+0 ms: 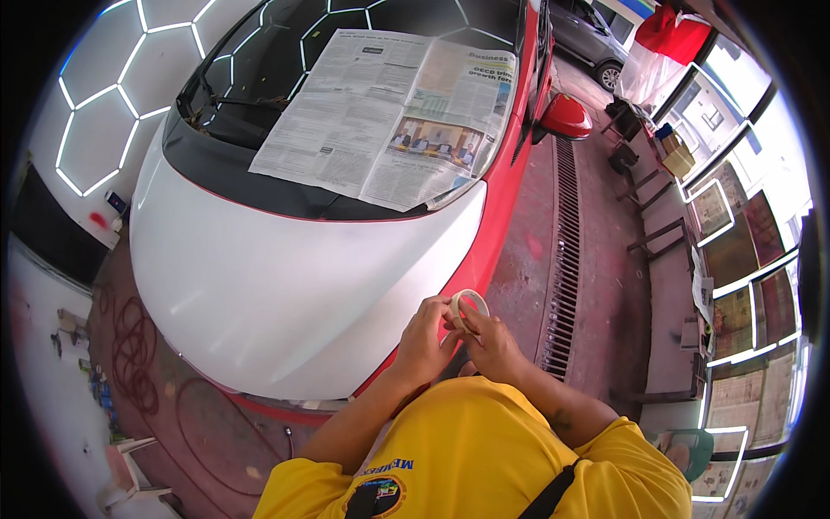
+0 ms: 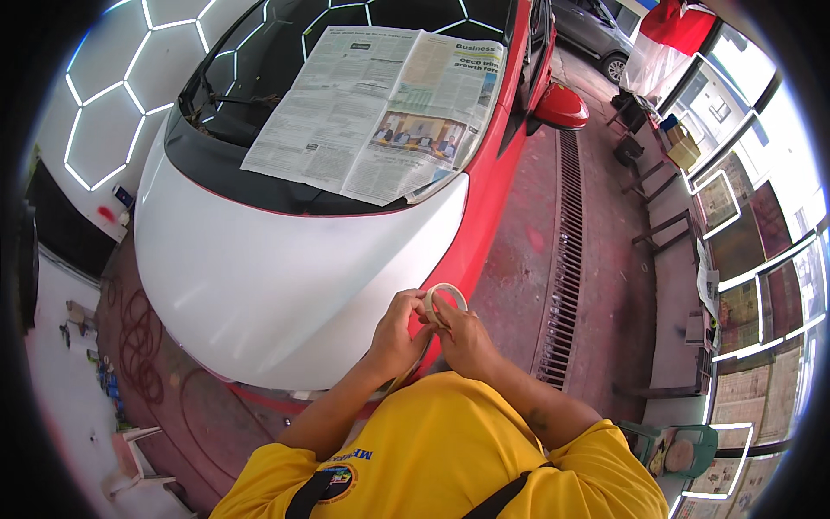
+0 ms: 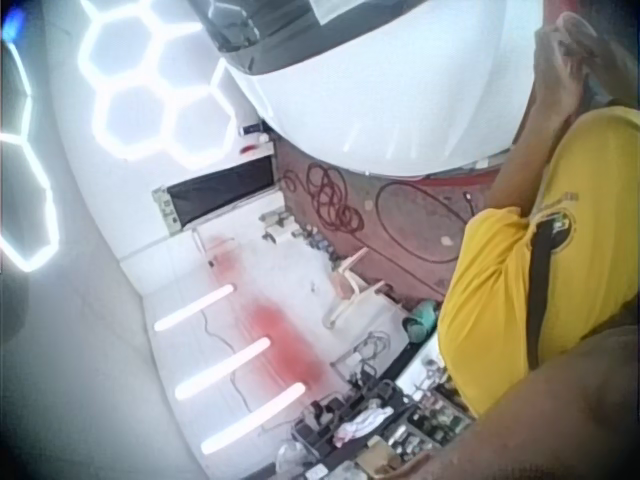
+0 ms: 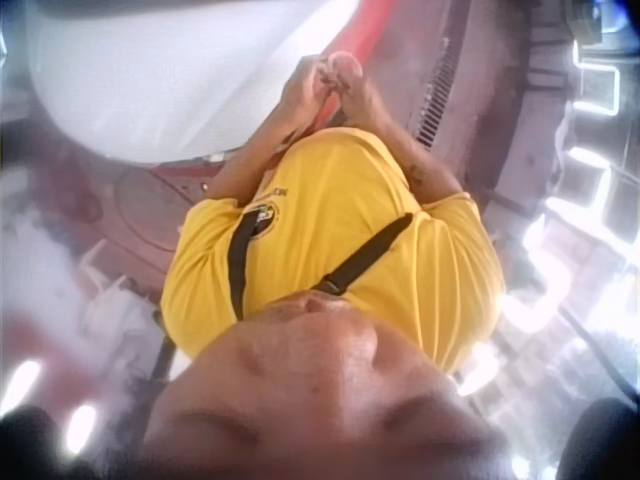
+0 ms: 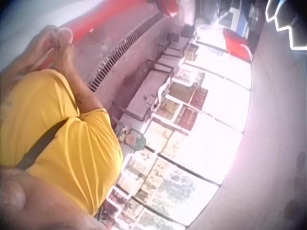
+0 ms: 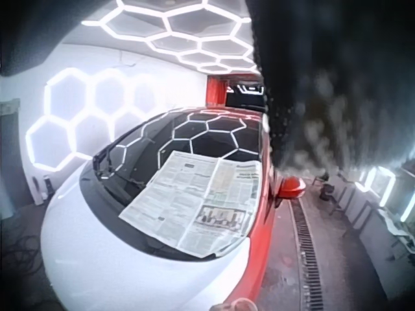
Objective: The person applies masking tape to the edges of a car hood and windshield to create a clean paint line. They smooth the tape along the contours of the vehicle and then place sheets of newspaper over the windshield and hood to protect them from overspray.
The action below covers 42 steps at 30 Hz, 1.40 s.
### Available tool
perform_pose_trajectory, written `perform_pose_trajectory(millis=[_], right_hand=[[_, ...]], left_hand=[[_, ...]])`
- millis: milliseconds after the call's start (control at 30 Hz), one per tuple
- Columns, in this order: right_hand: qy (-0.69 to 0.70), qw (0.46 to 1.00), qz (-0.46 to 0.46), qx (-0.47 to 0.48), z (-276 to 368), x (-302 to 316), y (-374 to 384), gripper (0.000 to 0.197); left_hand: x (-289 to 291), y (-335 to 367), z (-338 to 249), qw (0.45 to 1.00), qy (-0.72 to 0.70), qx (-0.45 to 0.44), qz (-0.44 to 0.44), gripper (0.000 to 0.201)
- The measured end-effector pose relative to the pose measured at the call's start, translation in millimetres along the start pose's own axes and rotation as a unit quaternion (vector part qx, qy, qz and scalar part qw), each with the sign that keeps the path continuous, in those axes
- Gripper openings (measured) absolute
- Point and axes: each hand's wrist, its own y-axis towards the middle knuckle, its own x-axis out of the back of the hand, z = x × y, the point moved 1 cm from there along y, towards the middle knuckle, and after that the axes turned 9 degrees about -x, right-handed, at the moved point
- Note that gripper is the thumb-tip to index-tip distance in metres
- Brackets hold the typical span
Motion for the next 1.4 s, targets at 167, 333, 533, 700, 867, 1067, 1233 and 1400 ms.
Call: perform_pose_trajectory(millis=[167, 333, 533, 700, 867, 1067, 1233, 1400], right_hand=[[-0.018, 0.994, 0.085, -0.071, 25, 14, -2, 0.056], [-0.013, 0.994, 0.099, -0.044, 25, 19, -5, 0.041], [-0.195, 0.980, -0.010, 0.049, 14, 56, 13, 0.031], [-0.081, 0.995, -0.046, 0.019, 45, 65, 16, 0.026], [-0.164, 0.979, -0.091, 0.076, 24, 86, 64, 0.021], [0.235, 0.887, -0.397, 0.032, -10, 171, 165, 0.019], [-0.093, 0.962, -0.190, 0.171, 37, 134, 210, 0.017], [-0.290, 0.924, -0.072, 0.239, 12, 80, 253, 0.023]], left_hand=[[14, -7, -3, 0.999, 0.046, -0.020, 0.007, 0.038], [17, -7, -12, 0.991, 0.132, -0.001, 0.030, 0.034], [16, -8, 2, 0.985, -0.090, 0.147, 0.006, 0.015], [32, 17, -7, 0.933, -0.257, 0.252, -0.004, 0.008], [18, 50, -26, 0.983, -0.069, 0.144, -0.088, 0.015], [75, 124, -21, 0.967, 0.030, 0.050, -0.248, 0.018], [111, 193, 3, 0.973, -0.111, 0.059, -0.192, 0.015], [109, 200, 41, 0.980, -0.074, 0.145, -0.112, 0.012]])
